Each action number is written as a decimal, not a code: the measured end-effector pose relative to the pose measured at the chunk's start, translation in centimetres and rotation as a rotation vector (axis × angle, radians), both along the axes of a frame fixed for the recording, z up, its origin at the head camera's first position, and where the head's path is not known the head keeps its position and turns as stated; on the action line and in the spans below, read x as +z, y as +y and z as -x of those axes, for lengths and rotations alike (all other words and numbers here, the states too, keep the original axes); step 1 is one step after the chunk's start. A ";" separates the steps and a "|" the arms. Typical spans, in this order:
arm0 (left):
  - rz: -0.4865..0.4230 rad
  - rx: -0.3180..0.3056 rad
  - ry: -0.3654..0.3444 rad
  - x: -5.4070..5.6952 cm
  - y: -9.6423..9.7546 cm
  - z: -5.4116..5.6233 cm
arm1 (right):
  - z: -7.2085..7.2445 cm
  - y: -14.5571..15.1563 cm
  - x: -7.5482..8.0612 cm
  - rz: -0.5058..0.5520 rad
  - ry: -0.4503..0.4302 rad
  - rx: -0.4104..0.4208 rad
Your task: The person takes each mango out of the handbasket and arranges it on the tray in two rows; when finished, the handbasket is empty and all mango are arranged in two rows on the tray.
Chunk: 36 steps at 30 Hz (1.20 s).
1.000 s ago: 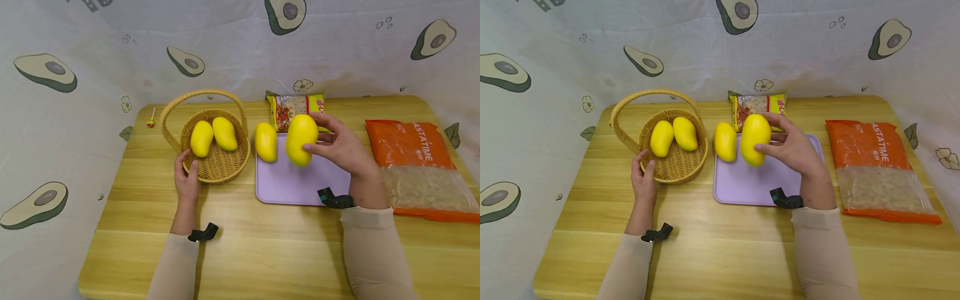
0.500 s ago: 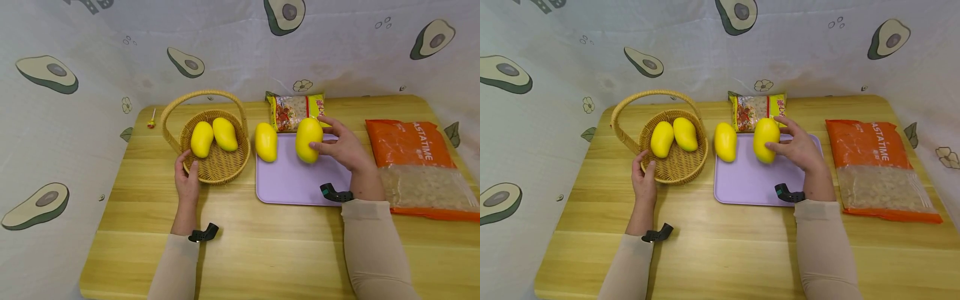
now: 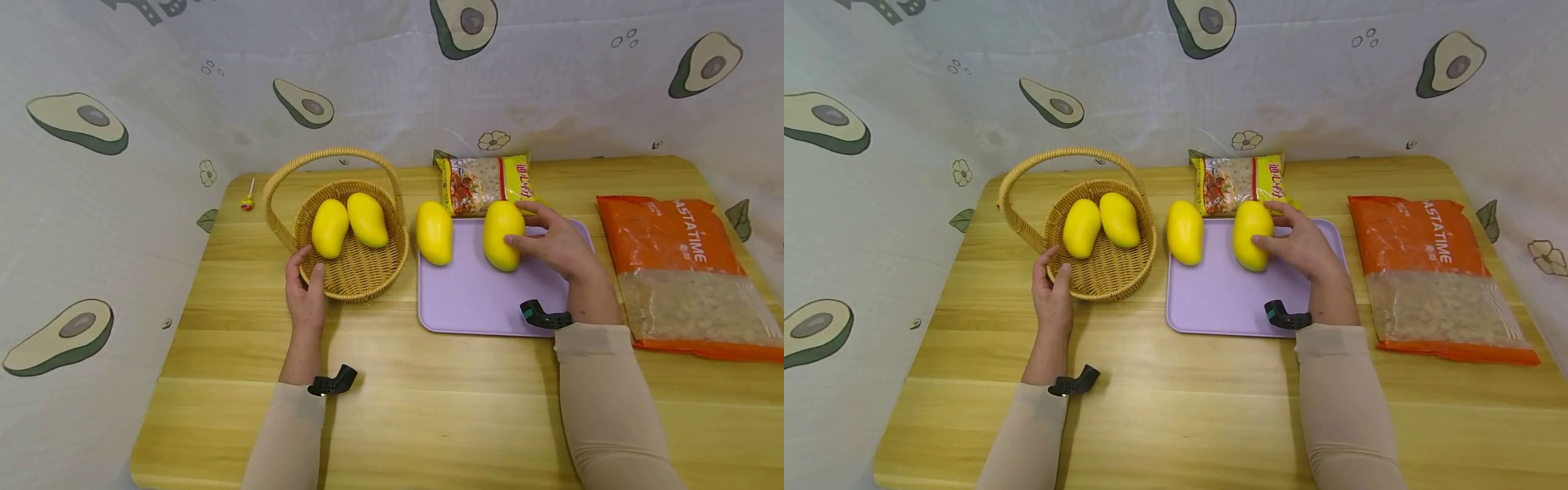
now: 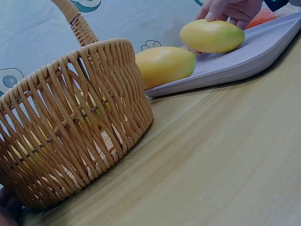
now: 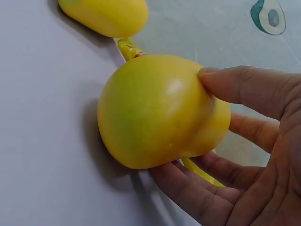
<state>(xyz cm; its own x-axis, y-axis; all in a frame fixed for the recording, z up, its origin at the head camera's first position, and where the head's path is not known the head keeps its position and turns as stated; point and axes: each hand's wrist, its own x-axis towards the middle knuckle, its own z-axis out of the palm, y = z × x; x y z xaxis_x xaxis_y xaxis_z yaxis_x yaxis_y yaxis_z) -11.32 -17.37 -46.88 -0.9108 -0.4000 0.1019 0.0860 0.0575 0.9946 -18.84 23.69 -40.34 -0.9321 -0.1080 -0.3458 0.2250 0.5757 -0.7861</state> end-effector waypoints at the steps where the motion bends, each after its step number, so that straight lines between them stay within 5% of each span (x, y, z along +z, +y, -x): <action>1: -0.001 0.000 -0.002 0.0 0.0 0.0 | 0.0 0.0 -0.1 -0.001 -0.003 -0.001; 18: 0.005 0.004 0.007 0.0 0.0 0.0 | 0.3 0.6 -0.7 -0.005 -0.078 -0.025; 36: -0.003 0.009 0.013 0.0 0.1 0.0 | 0.2 0.9 -0.9 -0.007 -0.051 -0.023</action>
